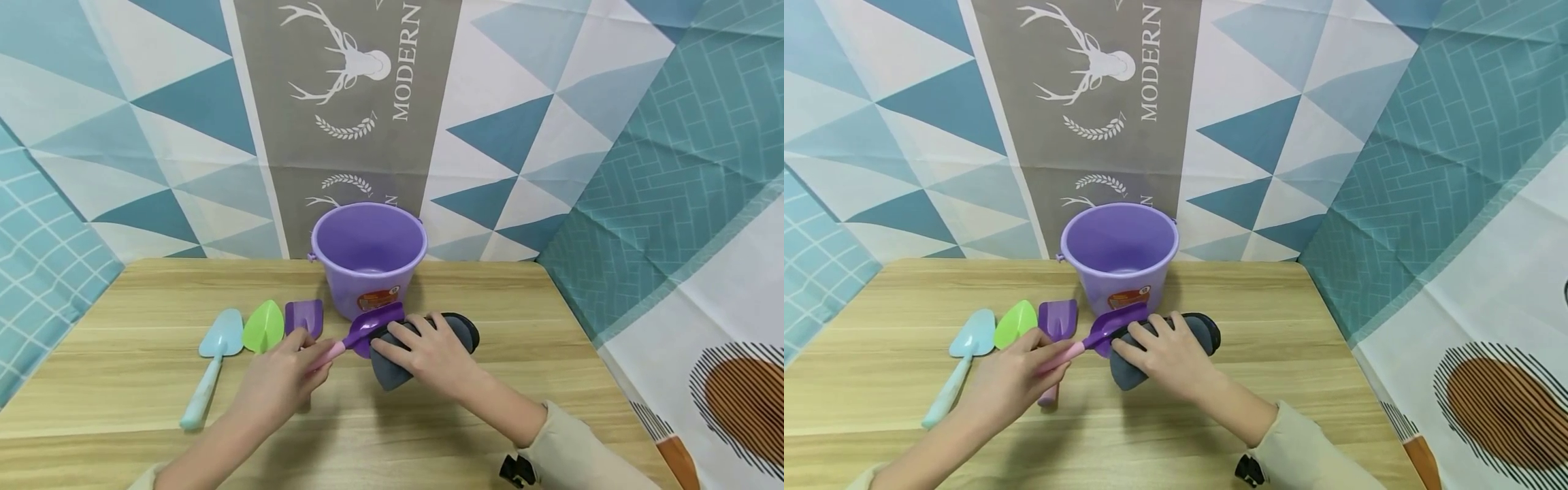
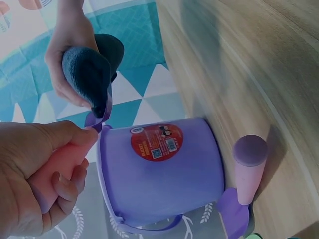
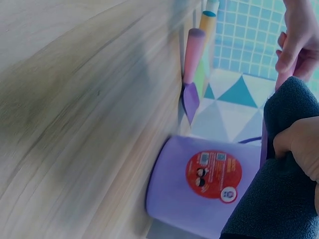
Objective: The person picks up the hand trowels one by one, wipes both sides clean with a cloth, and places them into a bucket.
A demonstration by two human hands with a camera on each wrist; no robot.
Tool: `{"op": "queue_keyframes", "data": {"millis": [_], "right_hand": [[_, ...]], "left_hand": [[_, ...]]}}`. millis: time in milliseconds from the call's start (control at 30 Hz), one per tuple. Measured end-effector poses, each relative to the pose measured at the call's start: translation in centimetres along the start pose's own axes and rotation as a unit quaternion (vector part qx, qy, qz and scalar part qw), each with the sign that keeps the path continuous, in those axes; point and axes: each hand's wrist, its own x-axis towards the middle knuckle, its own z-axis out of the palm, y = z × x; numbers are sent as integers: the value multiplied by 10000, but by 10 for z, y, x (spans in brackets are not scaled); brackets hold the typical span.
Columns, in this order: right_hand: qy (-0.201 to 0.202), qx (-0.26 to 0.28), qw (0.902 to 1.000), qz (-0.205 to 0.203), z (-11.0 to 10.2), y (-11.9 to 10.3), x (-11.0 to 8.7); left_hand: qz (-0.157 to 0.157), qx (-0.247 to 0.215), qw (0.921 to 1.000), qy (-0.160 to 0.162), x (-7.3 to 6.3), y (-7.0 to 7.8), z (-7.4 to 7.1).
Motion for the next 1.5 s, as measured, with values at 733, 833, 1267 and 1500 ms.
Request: {"op": "queue_keyframes", "data": {"millis": [733, 833, 1267, 1500], "right_hand": [[148, 1131, 9839, 1377, 8, 31, -25], [376, 1546, 9701, 1831, 8, 31, -24], [2124, 2998, 8914, 2653, 13, 23, -5], [2932, 3195, 8663, 2481, 19, 12, 16]], "left_hand": [[-919, -1047, 9893, -441, -17, -23, -3], [-901, -1129, 9887, -392, -17, -25, 0], [-1438, -2332, 9614, -255, -11, -15, 20], [-1696, -3005, 9385, -113, -7, -4, 24]]}}
